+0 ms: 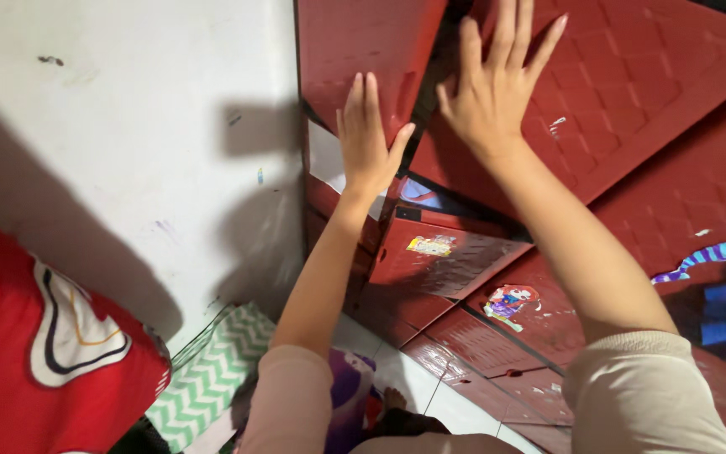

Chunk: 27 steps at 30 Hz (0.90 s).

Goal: The person kneels on the floor and repeatedly opens and closes the doors of a red plastic storage unit. They access compartments containing folded clothes and other items, then close the doors before moving to the next compartment.

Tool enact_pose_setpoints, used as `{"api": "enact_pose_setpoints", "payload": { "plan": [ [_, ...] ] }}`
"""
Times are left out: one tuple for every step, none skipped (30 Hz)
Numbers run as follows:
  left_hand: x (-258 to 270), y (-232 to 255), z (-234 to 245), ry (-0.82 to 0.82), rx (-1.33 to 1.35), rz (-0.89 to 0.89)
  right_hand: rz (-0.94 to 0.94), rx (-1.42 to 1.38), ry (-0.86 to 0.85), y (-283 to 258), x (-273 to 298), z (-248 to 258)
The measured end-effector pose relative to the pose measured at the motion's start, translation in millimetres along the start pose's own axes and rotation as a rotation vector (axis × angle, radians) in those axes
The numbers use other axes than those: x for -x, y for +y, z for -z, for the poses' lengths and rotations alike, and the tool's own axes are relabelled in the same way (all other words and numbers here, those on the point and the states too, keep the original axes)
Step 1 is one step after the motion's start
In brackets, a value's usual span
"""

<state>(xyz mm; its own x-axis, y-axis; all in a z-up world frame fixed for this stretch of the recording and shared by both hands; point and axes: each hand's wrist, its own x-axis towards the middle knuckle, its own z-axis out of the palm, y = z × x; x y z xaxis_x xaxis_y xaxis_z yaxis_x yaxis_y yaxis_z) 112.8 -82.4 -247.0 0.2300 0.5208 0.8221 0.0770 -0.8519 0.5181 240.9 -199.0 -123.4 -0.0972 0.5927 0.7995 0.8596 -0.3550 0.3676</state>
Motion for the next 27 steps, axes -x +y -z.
{"api": "enact_pose_setpoints", "payload": {
  "plan": [
    [-1,-2,-9,-0.031,-0.029,-0.001,0.011,0.014,0.042,-3,0,-1],
    [-3,-5,-17,-0.063,-0.057,-0.001,0.024,0.012,0.079,-5,0,-1],
    [-3,-7,-25,-0.095,-0.084,0.000,0.037,0.012,0.114,-8,0,1],
    [-4,-11,-32,-0.107,-0.115,0.013,0.050,-0.003,0.143,-12,2,4],
    [-6,-15,-37,-0.118,-0.144,0.025,0.061,-0.029,0.160,-16,5,9],
    [-8,-18,-41,-0.129,-0.174,0.037,0.071,-0.055,0.176,-20,8,15],
    [-10,-20,-45,-0.132,-0.145,0.038,0.076,-0.092,0.180,-24,15,24],
    [-11,-22,-48,-0.136,-0.117,0.039,0.080,-0.129,0.183,-27,24,34],
    [-11,-23,-50,-0.141,-0.088,0.041,0.097,-0.150,0.215,-28,36,46],
    [-9,-24,-50,-0.147,-0.071,0.043,0.114,-0.171,0.247,-29,51,61],
    [-8,-24,-50,-0.152,-0.057,0.046,0.133,-0.195,0.280,-32,68,74],
    [-11,-23,-53,-0.157,-0.043,0.049,0.177,-0.220,0.317,-30,90,94],
    [-13,-22,-55,-0.157,-0.065,0.048,0.218,-0.247,0.354,-21,105,109],
    [-13,-23,-55,-0.158,-0.088,0.047,0.238,-0.260,0.379,-11,121,123],
    [-13,-22,-56,-0.161,-0.107,0.044,0.209,-0.254,0.388,-1,135,133],
    [-13,-24,-57,-0.165,-0.120,0.047,0.185,-0.250,0.402,10,150,144],
    [-13,-24,-58,-0.169,-0.127,0.055,0.155,-0.247,0.405,25,162,154],
    [-11,-24,-59,-0.173,-0.135,0.063,0.119,-0.241,0.418,39,176,166],
    [-10,-24,-59,-0.175,-0.117,0.059,0.079,-0.251,0.423,49,190,173],
    [-8,-24,-58,-0.177,-0.100,0.056,0.043,-0.261,0.428,60,203,180],
    [-10,-24,-56,-0.177,-0.087,0.047,0.000,-0.275,0.443,68,214,183],
    [-12,-24,-55,-0.179,-0.069,0.046,-0.044,-0.291,0.453,76,225,185],
    [-11,-22,-54,-0.182,-0.051,0.051,-0.081,-0.308,0.460,85,235,188],
    [-11,-21,-53,-0.184,-0.034,0.057,-0.116,-0.322,0.465,93,246,192],
    [-10,-19,-53,-0.184,-0.026,0.056,-0.148,-0.335,0.468,99,256,195],
    [-10,-18,-53,-0.183,-0.018,0.054,-0.176,-0.346,0.471,104,266,197],
    [-11,-19,-52,-0.183,-0.015,0.053,-0.205,-0.357,0.474,108,275,198]
  ]
}}
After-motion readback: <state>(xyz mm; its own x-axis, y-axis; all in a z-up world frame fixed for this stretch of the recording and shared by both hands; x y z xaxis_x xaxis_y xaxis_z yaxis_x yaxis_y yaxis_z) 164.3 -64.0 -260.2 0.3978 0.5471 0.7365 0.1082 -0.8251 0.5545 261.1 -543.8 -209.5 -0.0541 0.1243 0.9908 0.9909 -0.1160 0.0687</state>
